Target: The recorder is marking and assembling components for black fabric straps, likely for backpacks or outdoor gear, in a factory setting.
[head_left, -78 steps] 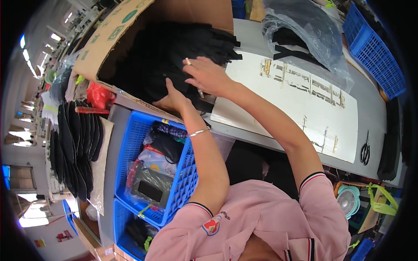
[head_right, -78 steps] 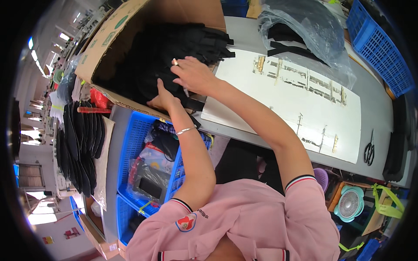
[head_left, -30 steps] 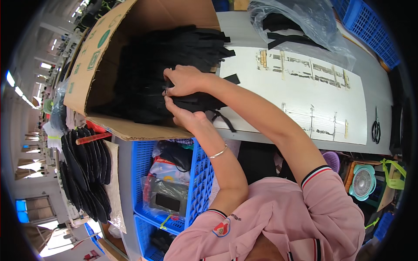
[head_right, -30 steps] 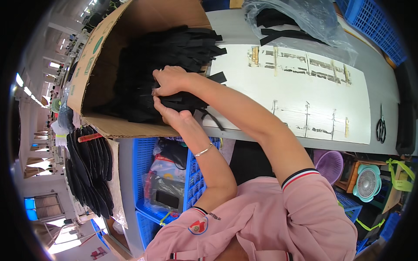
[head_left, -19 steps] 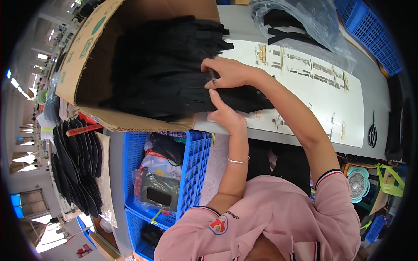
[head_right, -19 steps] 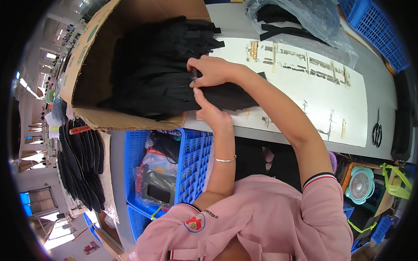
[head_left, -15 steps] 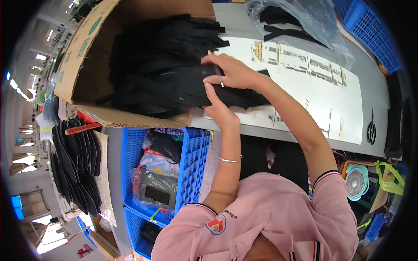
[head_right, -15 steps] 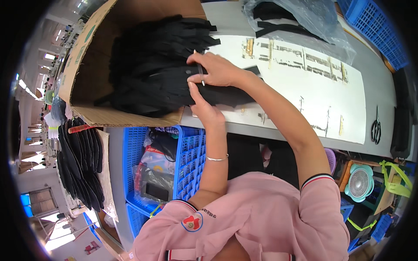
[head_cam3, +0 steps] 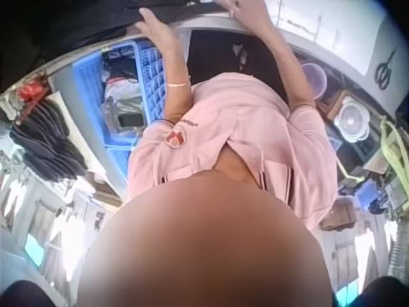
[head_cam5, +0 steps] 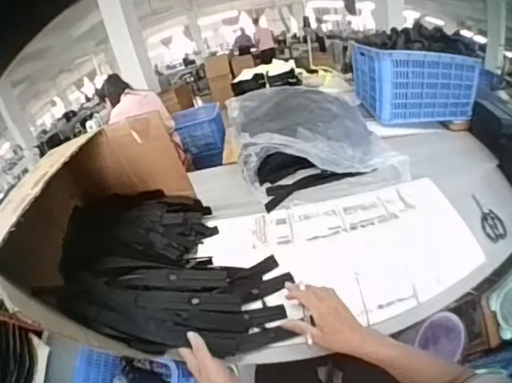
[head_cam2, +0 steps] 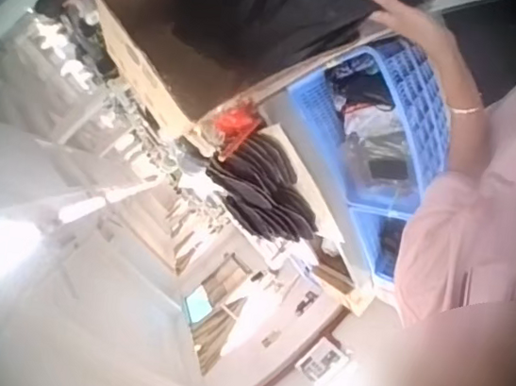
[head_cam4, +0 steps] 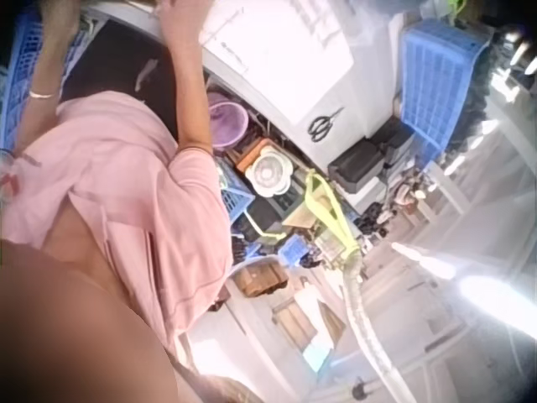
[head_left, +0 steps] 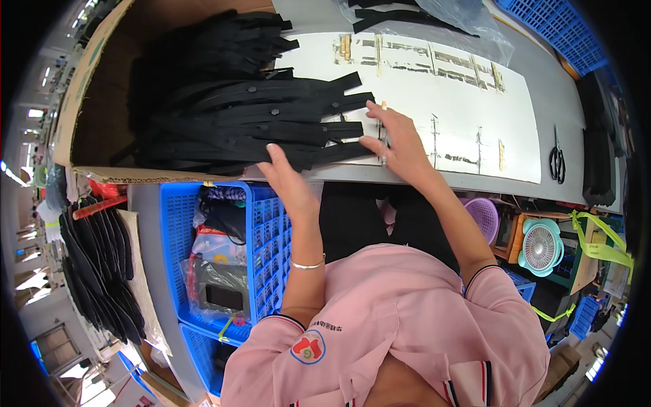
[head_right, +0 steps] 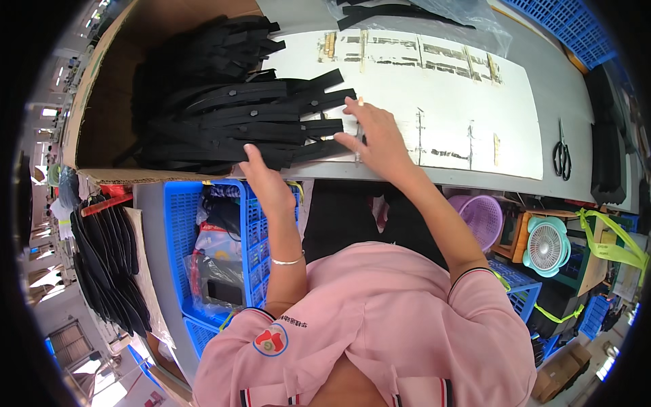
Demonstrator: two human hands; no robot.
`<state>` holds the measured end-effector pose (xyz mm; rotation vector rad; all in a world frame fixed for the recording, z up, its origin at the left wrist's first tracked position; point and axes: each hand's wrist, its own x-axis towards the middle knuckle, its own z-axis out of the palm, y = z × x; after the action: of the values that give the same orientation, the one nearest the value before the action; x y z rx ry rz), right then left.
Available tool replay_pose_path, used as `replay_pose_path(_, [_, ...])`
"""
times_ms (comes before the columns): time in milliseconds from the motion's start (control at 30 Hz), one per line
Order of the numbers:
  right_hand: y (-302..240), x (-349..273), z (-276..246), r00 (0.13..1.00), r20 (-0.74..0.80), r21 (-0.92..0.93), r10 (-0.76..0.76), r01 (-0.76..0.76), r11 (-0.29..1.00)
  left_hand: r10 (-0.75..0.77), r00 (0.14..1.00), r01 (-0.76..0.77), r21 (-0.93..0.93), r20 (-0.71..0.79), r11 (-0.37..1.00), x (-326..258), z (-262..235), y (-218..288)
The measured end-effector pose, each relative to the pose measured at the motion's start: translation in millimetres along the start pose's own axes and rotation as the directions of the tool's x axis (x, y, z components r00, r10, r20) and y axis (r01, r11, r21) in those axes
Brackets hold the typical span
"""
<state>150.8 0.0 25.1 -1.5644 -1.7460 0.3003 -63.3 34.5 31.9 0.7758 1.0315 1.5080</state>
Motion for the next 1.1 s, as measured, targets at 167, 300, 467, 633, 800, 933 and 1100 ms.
replay_pose_path(167, [6, -15, 15, 0.989, 0.034, -0.265, -0.144, 0.148, 0.953, 0.163, 0.983, -0.153, 0.127, -0.078, 0.98, 6, 13, -16])
replay_pose_path(300, [1, -12, 20, 0.985, 0.0, -0.326, -0.171, 0.162, 0.931, 0.219, 0.961, -0.192, 0.164, -0.166, 0.968, 46, 33, -42])
replay_pose_path(467, [4, -16, 16, 0.984, -0.04, -0.254, -0.173, 0.158, 0.954, 0.268, 0.947, -0.172, 0.424, -0.176, 0.889, 61, 45, -48])
replay_pose_path(633, [4, -34, 2, 0.987, -0.059, -0.151, -0.147, 0.137, 0.979, 0.387, 0.915, -0.295, 0.471, -0.11, 0.831, 39, 10, -34])
replay_pose_path(800, [7, -39, 1, 0.967, -0.124, -0.169, -0.223, 0.201, 0.965, 0.357, 0.931, -0.262, 0.557, -0.067, 0.788, 22, -14, -35])
replay_pose_path(933, [18, -41, -7, 0.987, -0.153, -0.021, -0.05, 0.047, 0.999, 0.339, 0.94, -0.31, 0.348, -0.023, 0.885, 23, -21, -35])
replay_pose_path(1100, [49, -57, -62, 0.954, -0.156, 0.201, 0.256, -0.223, 0.954, 0.453, 0.89, -0.356, 0.535, -0.055, 0.766, 15, -31, -41])
